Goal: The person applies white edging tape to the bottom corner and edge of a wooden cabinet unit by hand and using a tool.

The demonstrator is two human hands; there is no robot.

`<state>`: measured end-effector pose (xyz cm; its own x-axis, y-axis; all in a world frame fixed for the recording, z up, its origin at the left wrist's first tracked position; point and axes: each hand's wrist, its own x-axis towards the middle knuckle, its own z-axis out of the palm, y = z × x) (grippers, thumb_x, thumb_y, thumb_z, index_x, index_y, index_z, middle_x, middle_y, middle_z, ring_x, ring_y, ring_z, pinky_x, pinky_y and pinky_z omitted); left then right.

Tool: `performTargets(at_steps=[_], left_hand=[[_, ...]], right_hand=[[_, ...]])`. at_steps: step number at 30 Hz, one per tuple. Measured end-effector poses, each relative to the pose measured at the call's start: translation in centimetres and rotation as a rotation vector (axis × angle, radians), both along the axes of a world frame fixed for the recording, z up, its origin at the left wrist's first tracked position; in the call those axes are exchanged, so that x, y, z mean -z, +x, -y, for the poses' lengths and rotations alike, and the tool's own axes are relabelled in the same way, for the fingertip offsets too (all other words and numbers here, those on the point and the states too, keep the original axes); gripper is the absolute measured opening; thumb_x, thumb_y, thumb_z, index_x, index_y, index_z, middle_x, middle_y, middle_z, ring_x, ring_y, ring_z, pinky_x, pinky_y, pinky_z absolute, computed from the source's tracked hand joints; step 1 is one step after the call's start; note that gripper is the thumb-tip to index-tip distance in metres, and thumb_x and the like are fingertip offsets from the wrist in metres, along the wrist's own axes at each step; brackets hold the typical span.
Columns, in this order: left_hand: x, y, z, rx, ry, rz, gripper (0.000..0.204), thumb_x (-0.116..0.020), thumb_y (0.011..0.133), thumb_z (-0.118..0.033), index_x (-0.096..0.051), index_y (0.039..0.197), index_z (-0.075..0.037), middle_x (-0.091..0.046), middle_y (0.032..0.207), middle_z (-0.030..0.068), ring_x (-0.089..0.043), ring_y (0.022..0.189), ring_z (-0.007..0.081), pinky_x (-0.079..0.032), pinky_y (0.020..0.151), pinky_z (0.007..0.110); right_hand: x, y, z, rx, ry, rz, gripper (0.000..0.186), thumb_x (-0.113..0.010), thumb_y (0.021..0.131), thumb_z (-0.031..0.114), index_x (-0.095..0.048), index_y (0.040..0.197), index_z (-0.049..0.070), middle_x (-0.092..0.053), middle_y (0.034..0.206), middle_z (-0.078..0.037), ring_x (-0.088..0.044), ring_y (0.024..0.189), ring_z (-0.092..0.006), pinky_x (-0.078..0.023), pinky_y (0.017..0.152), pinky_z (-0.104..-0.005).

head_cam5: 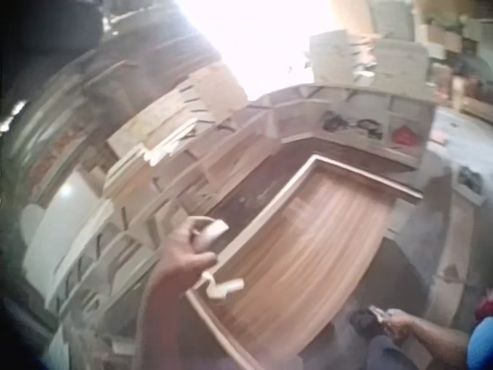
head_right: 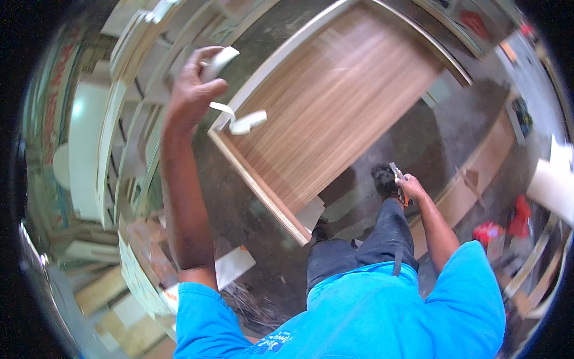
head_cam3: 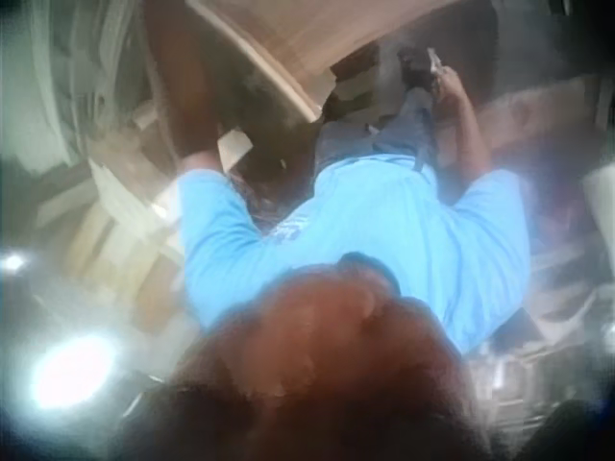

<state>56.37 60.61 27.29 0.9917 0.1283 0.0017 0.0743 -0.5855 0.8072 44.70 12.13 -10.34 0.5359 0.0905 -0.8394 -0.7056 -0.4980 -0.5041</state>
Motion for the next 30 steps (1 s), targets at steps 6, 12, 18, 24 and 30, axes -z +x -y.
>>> performTargets(at_steps=[6,12,18,24,30], left_hand=[[13.0,-2.5,-0.4,0.009,0.721,-0.269,0.111,-0.082,0.066,-0.052,-0.023,0.153,-0.016,-0.013,0.155,0.0301,-0.02,0.143,0.0461,-0.025,0.116,0.049],[30.5,-7.2,3.0,0.167,0.621,-0.376,0.091,-0.073,0.079,-0.051,-0.032,0.149,-0.009,-0.016,0.153,0.033,-0.025,0.141,0.046,-0.028,0.114,0.048],[47.0,-10.7,8.6,0.3,0.716,-0.291,0.083,-0.056,0.09,-0.057,-0.028,0.149,-0.006,-0.016,0.155,0.0286,-0.02,0.143,0.0434,-0.024,0.116,0.05],[55.8,-11.1,11.1,0.441,0.767,-0.161,0.077,-0.042,0.098,-0.053,-0.021,0.15,0.0,-0.013,0.155,0.0294,-0.013,0.145,0.043,-0.012,0.118,0.052],[59.4,-11.9,13.7,0.405,0.652,0.0,0.071,-0.036,0.1,-0.042,-0.018,0.15,0.006,-0.012,0.156,0.0277,-0.01,0.147,0.038,-0.011,0.119,0.049]], right_hand=[[-1.4,-15.1,-2.6,0.733,0.288,-0.154,0.017,-0.049,0.097,0.026,-0.054,0.1,0.01,-0.056,0.07,-0.003,-0.055,0.053,-0.0143,-0.047,0.044,-0.0307],[6.7,-25.3,-7.8,1.075,0.549,-0.248,0.026,-0.053,0.099,0.027,-0.055,0.11,0.003,-0.059,0.075,-0.006,-0.058,0.059,-0.0162,-0.05,0.053,-0.0303],[21.2,-28.3,-13.0,1.117,0.607,-0.405,0.026,-0.05,0.1,0.028,-0.054,0.107,0.003,-0.06,0.076,-0.008,-0.057,0.056,-0.0164,-0.051,0.051,-0.0327],[32.0,-31.4,-15.0,1.024,0.54,-0.583,0.033,-0.053,0.099,0.029,-0.053,0.124,0.008,-0.062,0.079,-0.009,-0.06,0.058,-0.0183,-0.052,0.05,-0.0338],[44.1,-36.0,-18.0,1.069,0.539,-0.542,0.043,-0.061,0.096,0.034,-0.059,0.131,0.01,-0.064,0.096,0.002,-0.055,0.071,-0.0066,-0.046,0.057,-0.026]])
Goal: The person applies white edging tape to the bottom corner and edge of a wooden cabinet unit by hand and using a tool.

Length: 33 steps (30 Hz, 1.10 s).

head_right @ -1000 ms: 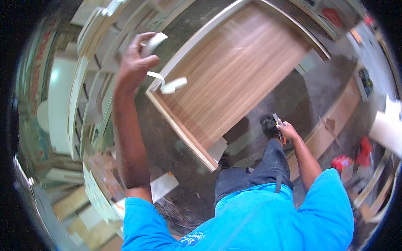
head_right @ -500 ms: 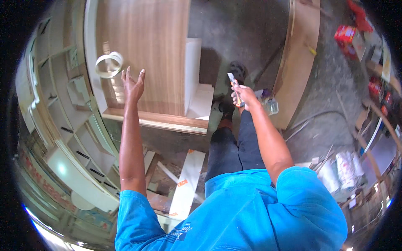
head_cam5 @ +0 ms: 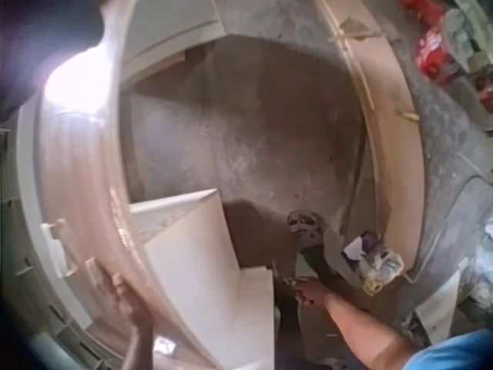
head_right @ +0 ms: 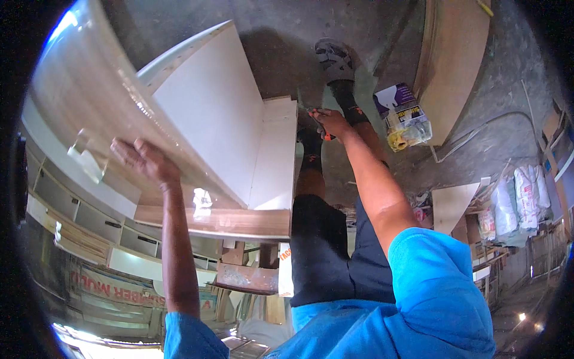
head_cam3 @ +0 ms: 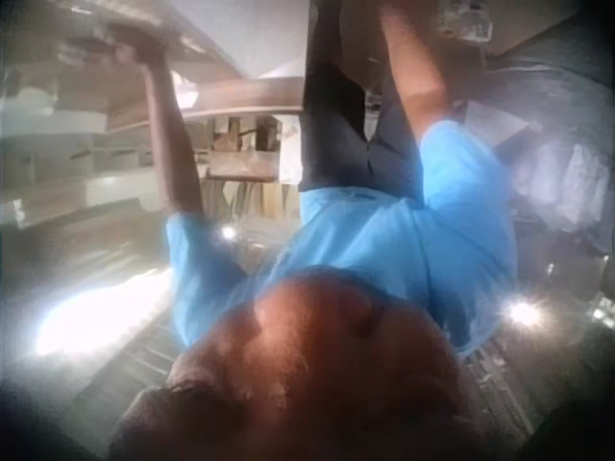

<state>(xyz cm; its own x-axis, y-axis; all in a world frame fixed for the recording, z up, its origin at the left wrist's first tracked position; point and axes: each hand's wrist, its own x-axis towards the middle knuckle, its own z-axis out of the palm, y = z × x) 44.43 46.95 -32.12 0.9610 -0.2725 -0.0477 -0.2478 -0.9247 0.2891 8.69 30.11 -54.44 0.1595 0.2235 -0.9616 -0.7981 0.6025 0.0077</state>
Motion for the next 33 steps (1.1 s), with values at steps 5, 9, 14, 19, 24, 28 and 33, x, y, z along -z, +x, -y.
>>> performTargets(at_steps=[5,9,14,19,24,28,33], left_hand=[[0.1,0.0,-3.7,0.079,0.156,0.027,0.071,-0.03,0.1,-0.045,-0.021,0.149,0.006,-0.018,0.155,0.0265,-0.013,0.146,0.0363,-0.01,0.118,0.048],[0.6,-0.4,-1.5,-0.039,0.107,0.008,0.073,-0.027,0.099,-0.049,-0.023,0.148,0.005,-0.024,0.152,0.0266,-0.02,0.143,0.0355,-0.014,0.117,0.051],[0.6,-0.1,-3.0,0.019,0.145,0.024,0.076,-0.027,0.097,-0.052,-0.023,0.148,0.005,-0.022,0.152,0.0264,-0.022,0.142,0.0346,-0.017,0.116,0.05],[0.8,-0.1,-2.9,-0.027,0.072,0.021,0.078,-0.027,0.097,-0.054,-0.023,0.148,0.005,-0.024,0.151,0.0263,-0.023,0.141,0.0342,-0.017,0.116,0.05],[0.8,0.0,-3.1,0.016,0.106,0.051,0.078,-0.026,0.097,-0.054,-0.023,0.149,0.005,-0.026,0.151,0.0255,-0.022,0.142,0.0341,-0.015,0.117,0.05],[0.8,-0.1,-2.8,-0.003,0.1,0.038,0.077,-0.026,0.097,-0.053,-0.024,0.148,0.005,-0.025,0.151,0.0258,-0.021,0.142,0.0343,-0.014,0.117,0.05],[1.1,0.2,-4.1,0.068,0.144,0.055,0.077,-0.024,0.098,-0.054,-0.024,0.148,0.004,-0.024,0.152,0.0261,-0.02,0.143,0.0357,-0.014,0.117,0.052]], right_hand=[[3.1,-0.4,-3.6,-0.097,0.001,0.036,0.042,-0.061,0.096,0.032,-0.058,0.132,0.01,-0.064,0.08,0.003,-0.055,0.061,-0.0067,-0.046,0.053,-0.0261],[7.0,-3.3,-4.6,-0.076,0.02,0.084,0.042,-0.062,0.096,0.032,-0.058,0.132,0.011,-0.062,0.071,0.001,-0.055,0.056,-0.0072,-0.044,0.049,-0.0254],[6.8,-2.6,-5.2,-0.177,0.002,0.128,0.043,-0.062,0.096,0.033,-0.058,0.133,0.012,-0.061,0.069,0.0,-0.054,0.053,-0.0064,-0.043,0.047,-0.0246],[5.7,-1.5,-4.5,-0.24,-0.011,0.092,0.042,-0.061,0.096,0.031,-0.058,0.134,0.013,-0.061,0.068,0.001,-0.052,0.05,-0.0061,-0.043,0.047,-0.0242],[4.8,-0.9,-4.5,-0.317,0.038,0.072,0.042,-0.058,0.097,0.028,-0.056,0.135,0.012,-0.063,0.072,0.0,-0.05,0.047,-0.0068,-0.043,0.044,-0.0246],[4.5,-0.4,-6.6,-0.32,-0.065,-0.019,0.042,-0.056,0.097,0.027,-0.056,0.135,0.01,-0.065,0.075,-0.001,-0.054,0.049,-0.0086,-0.046,0.045,-0.0269],[4.4,-1.0,-10.1,-0.59,-0.321,0.046,0.045,-0.056,0.095,0.029,-0.055,0.135,0.009,-0.064,0.068,-0.004,-0.059,0.051,-0.0126,-0.05,0.05,-0.0299]])
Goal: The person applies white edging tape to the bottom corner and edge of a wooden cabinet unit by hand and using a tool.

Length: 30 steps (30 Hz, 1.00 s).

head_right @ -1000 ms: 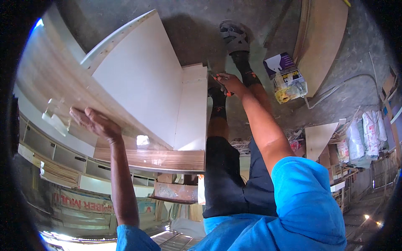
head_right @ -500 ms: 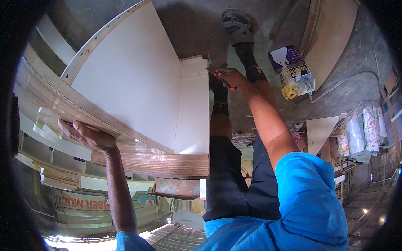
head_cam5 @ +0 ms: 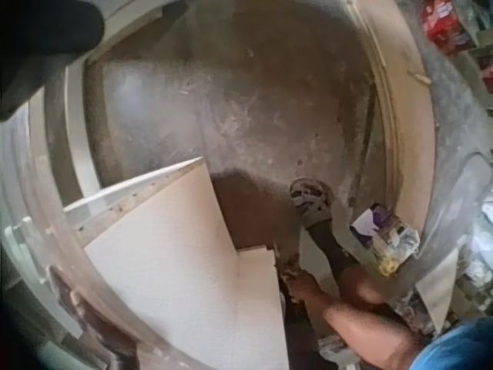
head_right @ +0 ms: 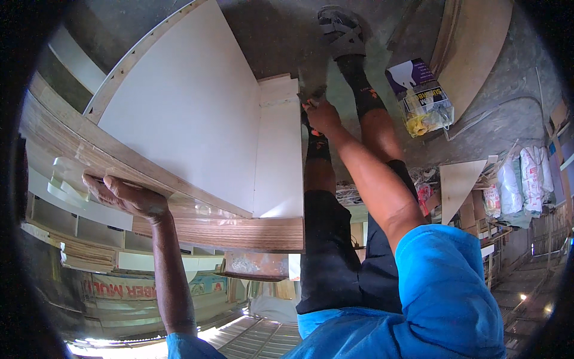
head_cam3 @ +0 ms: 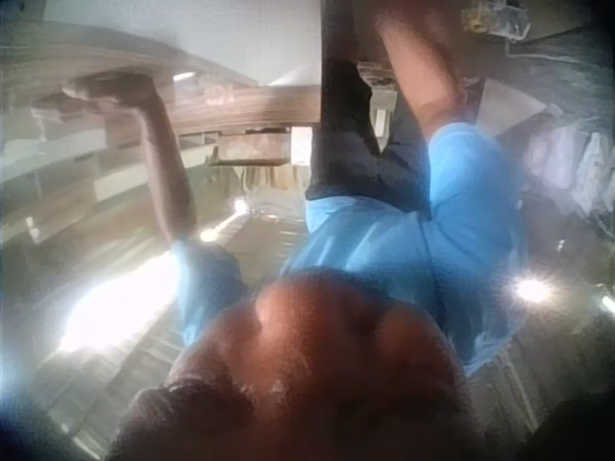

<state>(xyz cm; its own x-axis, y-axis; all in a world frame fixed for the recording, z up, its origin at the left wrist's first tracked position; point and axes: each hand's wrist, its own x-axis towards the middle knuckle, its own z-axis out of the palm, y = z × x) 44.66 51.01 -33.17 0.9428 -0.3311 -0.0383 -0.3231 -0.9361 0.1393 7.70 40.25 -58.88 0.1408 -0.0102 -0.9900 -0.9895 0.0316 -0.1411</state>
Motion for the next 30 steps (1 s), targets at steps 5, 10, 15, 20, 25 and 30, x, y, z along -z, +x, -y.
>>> performTargets(at_steps=[5,10,15,20,25,30], left_hand=[[-0.1,0.1,-0.1,0.021,-0.022,-0.009,0.074,-0.023,0.099,-0.053,-0.024,0.148,0.003,-0.025,0.151,0.0265,-0.02,0.143,0.0365,-0.014,0.117,0.053],[0.0,0.3,-0.9,0.172,0.046,0.032,0.078,-0.024,0.098,-0.056,-0.022,0.149,0.004,-0.025,0.15,0.0263,-0.02,0.143,0.0362,-0.014,0.117,0.053],[-0.2,-0.2,0.8,-0.084,0.013,-0.03,0.082,-0.025,0.096,-0.058,-0.022,0.149,0.004,-0.024,0.151,0.0254,-0.019,0.142,0.0348,-0.014,0.117,0.051],[-0.1,-0.1,1.1,-0.086,-0.029,-0.039,0.081,-0.025,0.096,-0.058,-0.021,0.149,0.004,-0.023,0.151,0.0247,-0.019,0.143,0.034,-0.014,0.117,0.051],[-0.2,-0.2,1.2,-0.133,-0.041,-0.06,0.079,-0.026,0.097,-0.057,-0.021,0.15,0.002,-0.023,0.152,0.0235,-0.018,0.143,0.0332,-0.013,0.118,0.05],[-0.6,0.3,-0.8,-0.06,-0.027,-0.063,0.077,-0.027,0.098,-0.056,-0.02,0.15,0.0,-0.021,0.153,0.0213,-0.017,0.144,0.0324,-0.013,0.118,0.05]], right_hand=[[-0.5,0.8,-0.9,0.059,-0.096,-0.057,0.046,-0.056,0.093,0.029,-0.056,0.133,0.006,-0.063,0.063,-0.007,-0.061,0.052,-0.0139,-0.051,0.052,-0.031],[-0.2,1.6,0.1,0.073,-0.057,-0.073,0.044,-0.058,0.093,0.025,-0.057,0.132,0.005,-0.064,0.066,-0.008,-0.061,0.053,-0.0129,-0.05,0.052,-0.0301],[-0.6,2.3,0.4,0.184,-0.007,-0.113,0.044,-0.059,0.092,0.022,-0.057,0.132,0.003,-0.066,0.071,-0.006,-0.058,0.052,-0.0116,-0.049,0.051,-0.0284],[0.2,1.4,-1.1,0.28,-0.053,-0.119,0.046,-0.061,0.09,0.024,-0.057,0.13,-0.001,-0.068,0.076,-0.007,-0.057,0.052,-0.0108,-0.049,0.052,-0.0283],[0.1,2.0,-2.1,0.217,-0.15,-0.104,0.042,-0.061,0.09,0.025,-0.062,0.124,0.0,-0.069,0.076,-0.01,-0.063,0.057,-0.0148,-0.051,0.058,-0.0315],[-0.7,4.2,-2.5,0.184,-0.219,-0.195,0.038,-0.063,0.089,0.028,-0.066,0.118,0.003,-0.071,0.082,-0.014,-0.069,0.069,-0.0223,-0.054,0.067,-0.0343]])
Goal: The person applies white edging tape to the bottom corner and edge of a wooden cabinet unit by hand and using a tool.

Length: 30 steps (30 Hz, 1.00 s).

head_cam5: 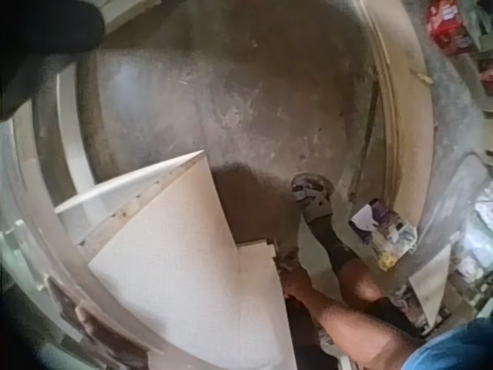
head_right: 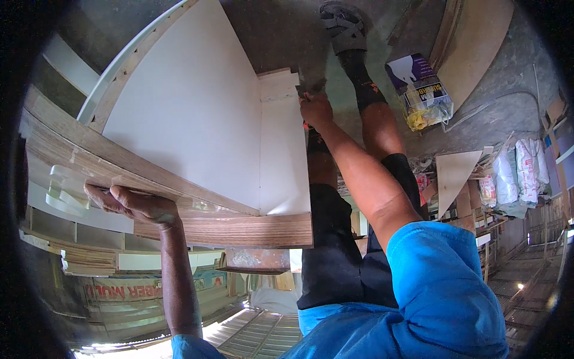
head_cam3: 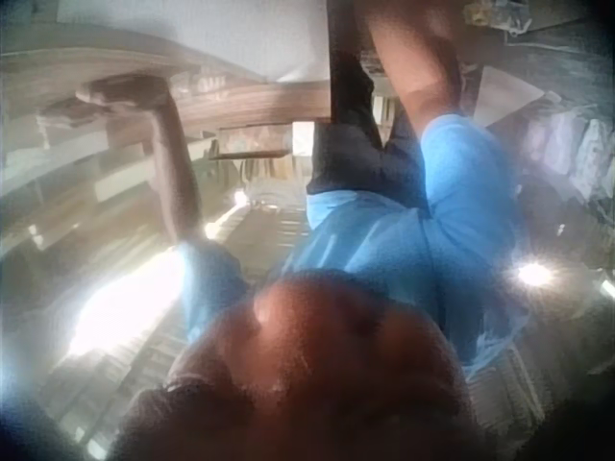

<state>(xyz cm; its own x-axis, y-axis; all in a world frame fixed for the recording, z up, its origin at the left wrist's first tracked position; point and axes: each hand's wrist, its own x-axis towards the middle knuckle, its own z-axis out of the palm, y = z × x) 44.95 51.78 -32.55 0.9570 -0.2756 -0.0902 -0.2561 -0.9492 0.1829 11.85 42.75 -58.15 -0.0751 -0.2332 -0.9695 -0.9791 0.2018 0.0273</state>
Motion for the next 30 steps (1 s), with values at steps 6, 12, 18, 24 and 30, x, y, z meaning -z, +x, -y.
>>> performTargets(at_steps=[6,12,18,24,30], left_hand=[[0.5,-0.3,1.5,-0.003,-0.005,-0.019,0.078,-0.031,0.098,-0.056,-0.019,0.15,0.0,-0.018,0.153,0.0201,-0.017,0.144,0.0313,-0.015,0.118,0.05],[0.2,-0.6,1.5,-0.104,-0.085,-0.034,0.076,-0.031,0.098,-0.055,-0.017,0.15,-0.001,-0.017,0.152,0.0197,-0.017,0.143,0.0307,-0.018,0.118,0.051],[0.3,-0.3,1.5,-0.086,-0.053,-0.033,0.077,-0.032,0.097,-0.054,-0.018,0.15,0.0,-0.019,0.15,0.0206,-0.017,0.143,0.0312,-0.018,0.117,0.051],[0.6,-0.2,0.9,-0.029,-0.059,-0.022,0.08,-0.03,0.096,-0.057,-0.018,0.15,0.001,-0.02,0.15,0.0213,-0.017,0.143,0.0317,-0.017,0.117,0.05],[0.7,-0.3,1.6,-0.118,-0.109,-0.053,0.079,-0.032,0.096,-0.057,-0.018,0.15,-0.001,-0.019,0.15,0.0203,-0.018,0.143,0.0314,-0.018,0.118,0.051]], right_hand=[[0.5,-2.2,0.9,0.301,0.016,0.021,0.034,-0.07,0.086,0.027,-0.065,0.112,0.006,-0.067,0.092,-0.012,-0.065,0.069,-0.021,-0.051,0.059,-0.0313],[-4.8,0.4,4.1,0.696,0.159,-0.061,0.031,-0.072,0.085,0.027,-0.062,0.105,0.004,-0.056,0.078,-0.005,-0.053,0.054,-0.016,-0.044,0.045,-0.0261],[-3.9,0.8,2.0,0.935,0.262,-0.103,0.03,-0.067,0.086,0.027,-0.059,0.099,0.001,-0.053,0.073,-0.005,-0.06,0.059,-0.0208,-0.052,0.049,-0.0346],[-2.1,0.4,-0.9,0.661,0.151,0.062,0.029,-0.059,0.093,0.026,-0.06,0.097,-0.002,-0.057,0.075,-0.007,-0.06,0.054,-0.0208,-0.054,0.048,-0.0358],[-0.9,-0.8,-2.7,0.551,0.085,0.019,0.028,-0.06,0.094,0.026,-0.058,0.091,-0.001,-0.054,0.075,-0.007,-0.06,0.056,-0.0198,-0.055,0.044,-0.0357]])
